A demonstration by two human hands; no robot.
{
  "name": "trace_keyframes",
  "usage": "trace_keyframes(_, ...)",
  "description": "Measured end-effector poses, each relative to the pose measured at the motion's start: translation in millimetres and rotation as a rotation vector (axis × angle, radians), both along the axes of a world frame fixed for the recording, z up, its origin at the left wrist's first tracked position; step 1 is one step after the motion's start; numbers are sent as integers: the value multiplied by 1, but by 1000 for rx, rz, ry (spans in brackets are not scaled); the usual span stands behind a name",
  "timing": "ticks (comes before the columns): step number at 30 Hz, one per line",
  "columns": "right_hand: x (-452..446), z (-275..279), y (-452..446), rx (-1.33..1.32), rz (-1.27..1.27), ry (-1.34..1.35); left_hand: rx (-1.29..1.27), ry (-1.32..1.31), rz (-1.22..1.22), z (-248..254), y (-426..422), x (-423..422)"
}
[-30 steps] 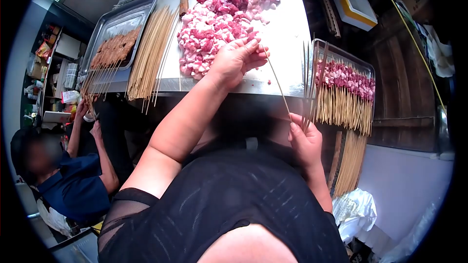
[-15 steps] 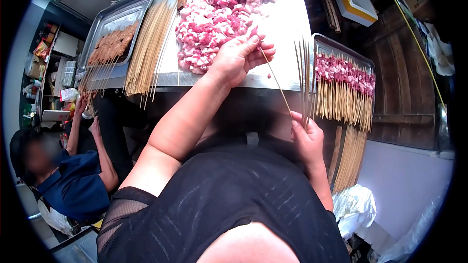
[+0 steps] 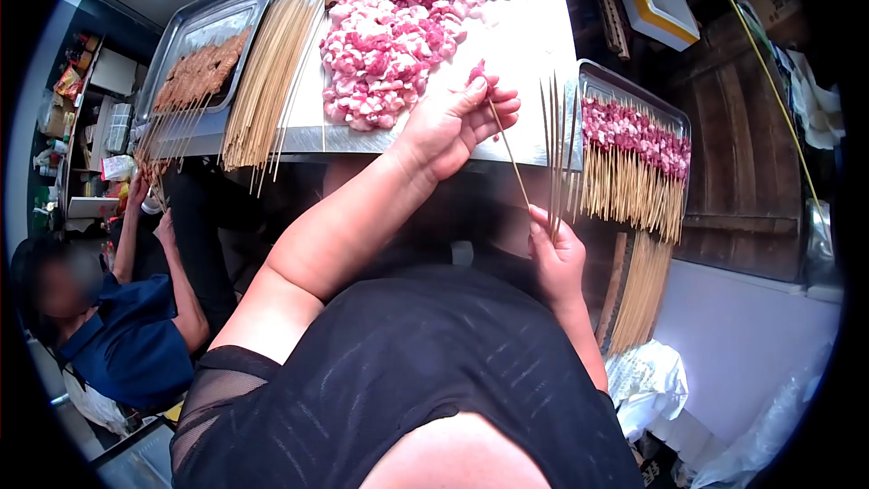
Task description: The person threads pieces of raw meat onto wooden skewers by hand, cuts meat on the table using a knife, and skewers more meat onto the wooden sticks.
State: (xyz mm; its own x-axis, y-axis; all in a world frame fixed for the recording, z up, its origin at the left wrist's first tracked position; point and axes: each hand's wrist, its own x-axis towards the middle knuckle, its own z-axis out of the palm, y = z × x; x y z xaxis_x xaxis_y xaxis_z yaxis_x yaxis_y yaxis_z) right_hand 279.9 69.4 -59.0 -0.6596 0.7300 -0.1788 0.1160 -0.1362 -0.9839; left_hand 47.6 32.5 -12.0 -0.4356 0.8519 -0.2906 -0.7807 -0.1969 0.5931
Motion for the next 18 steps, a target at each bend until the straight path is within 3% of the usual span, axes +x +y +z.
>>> trace_keyframes(12, -4, 13, 1, -28, -6, 5, 81, -49, -128, -7, -1, 5)
trace_keyframes(18, -2, 12, 3, -110, 19, 52, 54, 145, -29, -2, 2, -10)
